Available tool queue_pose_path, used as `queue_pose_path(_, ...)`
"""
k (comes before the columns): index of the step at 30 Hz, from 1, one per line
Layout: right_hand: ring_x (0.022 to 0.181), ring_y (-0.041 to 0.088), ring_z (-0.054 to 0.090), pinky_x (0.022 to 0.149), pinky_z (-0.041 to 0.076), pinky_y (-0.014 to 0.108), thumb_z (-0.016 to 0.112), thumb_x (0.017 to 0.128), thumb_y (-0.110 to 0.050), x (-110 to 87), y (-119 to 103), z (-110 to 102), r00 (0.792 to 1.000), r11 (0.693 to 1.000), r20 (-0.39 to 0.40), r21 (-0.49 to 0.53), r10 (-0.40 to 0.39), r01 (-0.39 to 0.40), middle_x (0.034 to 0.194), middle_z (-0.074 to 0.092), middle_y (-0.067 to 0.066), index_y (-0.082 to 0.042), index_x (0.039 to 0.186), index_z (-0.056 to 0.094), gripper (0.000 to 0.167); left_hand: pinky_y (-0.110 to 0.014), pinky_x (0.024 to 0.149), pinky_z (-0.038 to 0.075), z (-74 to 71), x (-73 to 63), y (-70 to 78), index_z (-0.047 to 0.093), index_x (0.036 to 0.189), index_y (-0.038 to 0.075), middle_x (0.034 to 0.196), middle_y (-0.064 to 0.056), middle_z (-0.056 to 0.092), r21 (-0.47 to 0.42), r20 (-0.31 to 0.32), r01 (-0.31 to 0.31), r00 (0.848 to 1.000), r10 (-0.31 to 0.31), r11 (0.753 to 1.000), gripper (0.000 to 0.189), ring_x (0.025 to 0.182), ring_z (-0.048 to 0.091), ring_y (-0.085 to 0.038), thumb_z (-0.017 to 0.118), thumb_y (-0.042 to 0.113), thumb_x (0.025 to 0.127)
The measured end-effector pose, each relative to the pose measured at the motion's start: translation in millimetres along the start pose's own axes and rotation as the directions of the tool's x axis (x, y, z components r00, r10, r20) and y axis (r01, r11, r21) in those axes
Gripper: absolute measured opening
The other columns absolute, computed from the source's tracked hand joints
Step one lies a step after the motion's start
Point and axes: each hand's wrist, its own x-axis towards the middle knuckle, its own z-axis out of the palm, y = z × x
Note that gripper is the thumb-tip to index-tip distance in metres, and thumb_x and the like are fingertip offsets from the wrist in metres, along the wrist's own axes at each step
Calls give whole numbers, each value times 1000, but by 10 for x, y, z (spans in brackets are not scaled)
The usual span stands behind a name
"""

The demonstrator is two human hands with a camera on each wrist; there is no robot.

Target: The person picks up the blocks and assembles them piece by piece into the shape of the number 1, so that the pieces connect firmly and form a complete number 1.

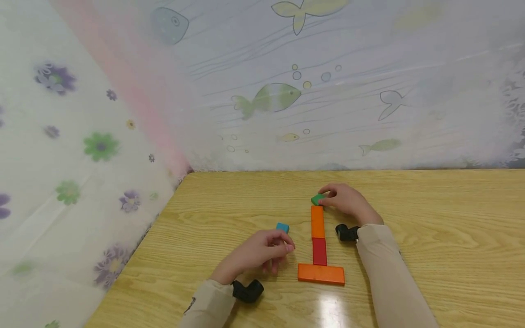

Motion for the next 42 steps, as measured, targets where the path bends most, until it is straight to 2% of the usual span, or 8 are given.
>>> queue_pose_path(3, 84, 22, 51, 71, 42, 35, 57, 86, -38, -3, -3, -2, 1000, 1000, 3, 0, -1, 1, 102, 57, 12, -7, 121, 53, 47, -27, 47, 40, -76, -6, -15, 63, 95, 25, 70, -7, 56, 62, -104, -7, 994, 14, 998, 25, 52, 47, -14, 55, 46, 85)
queue_pose_path(7, 83, 22, 50, 69, 41, 34, 57, 86, -39, -7, -4, -1, 1000, 1000, 3, -2, 3, -2, 102, 56, 12, -8, 121, 53, 47, -26, 51, 38, -151, -33, -39, 63, 93, 27, 71, -4, 55, 111, -223, 17, 975, 8, 994, 23, 56, 44, -12, 55, 48, 84)
queue_pose_path(16, 83, 22, 50, 69, 40, 34, 57, 86, -39, -35, -19, -32, 1000, 1000, 2, -1, -10, 10, 103, 56, 12, -7, 120, 53, 47, -27, 48, 35, -226, -32, -127, 59, 88, 31, 63, 3, 51, 268, -404, 134, 915, -15, 954, 19, 51, 42, -14, 53, 48, 86)
queue_pose_path(18, 83, 22, 49, 69, 40, 34, 57, 86, -39, -38, -18, -36, 1000, 1000, 4, 0, -9, 9, 103, 56, 12, -7, 120, 53, 47, -27, 48, 36, -236, -32, -151, 59, 87, 29, 64, 4, 51, 298, -405, 152, 914, -19, 942, 18, 52, 43, -13, 53, 46, 86)
queue_pose_path(22, 83, 22, 50, 69, 41, 34, 57, 86, -39, -36, -11, -26, 1000, 1000, 12, 5, -6, 6, 103, 55, 12, -6, 121, 53, 48, -25, 52, 38, -247, -37, -212, 59, 87, 28, 67, 7, 53, 343, -358, 168, 933, -37, 924, 20, 57, 46, -11, 54, 47, 85)
queue_pose_path(31, 83, 23, 49, 69, 40, 34, 57, 86, -38, -13, -17, -26, 1000, 1000, 3, -6, -2, 2, 104, 55, 13, -7, 120, 53, 47, -26, 52, 39, -254, -48, -246, 59, 91, 31, 67, 8, 55, 383, -272, 168, 960, -62, 908, 25, 56, 48, -11, 58, 53, 80)
queue_pose_path(36, 81, 22, 48, 67, 40, 32, 57, 86, -37, -5, 8, -9, 1000, 1000, 13, 0, -9, 9, 102, 55, 12, -6, 121, 52, 47, -25, 47, 34, -234, -55, -224, 59, 94, 29, 65, 6, 51, 434, -246, 174, 967, -70, 884, 31, 50, 42, -12, 60, 55, 77)
queue_pose_path(42, 82, 22, 49, 68, 40, 33, 57, 86, -37, -14, 0, 1, 1000, 1000, 5, 5, -3, 3, 103, 55, 13, -6, 121, 52, 47, -25, 49, 35, -238, -61, -236, 59, 92, 30, 65, 7, 51, 441, -244, 175, 967, -70, 880, 28, 52, 43, -11, 58, 54, 79)
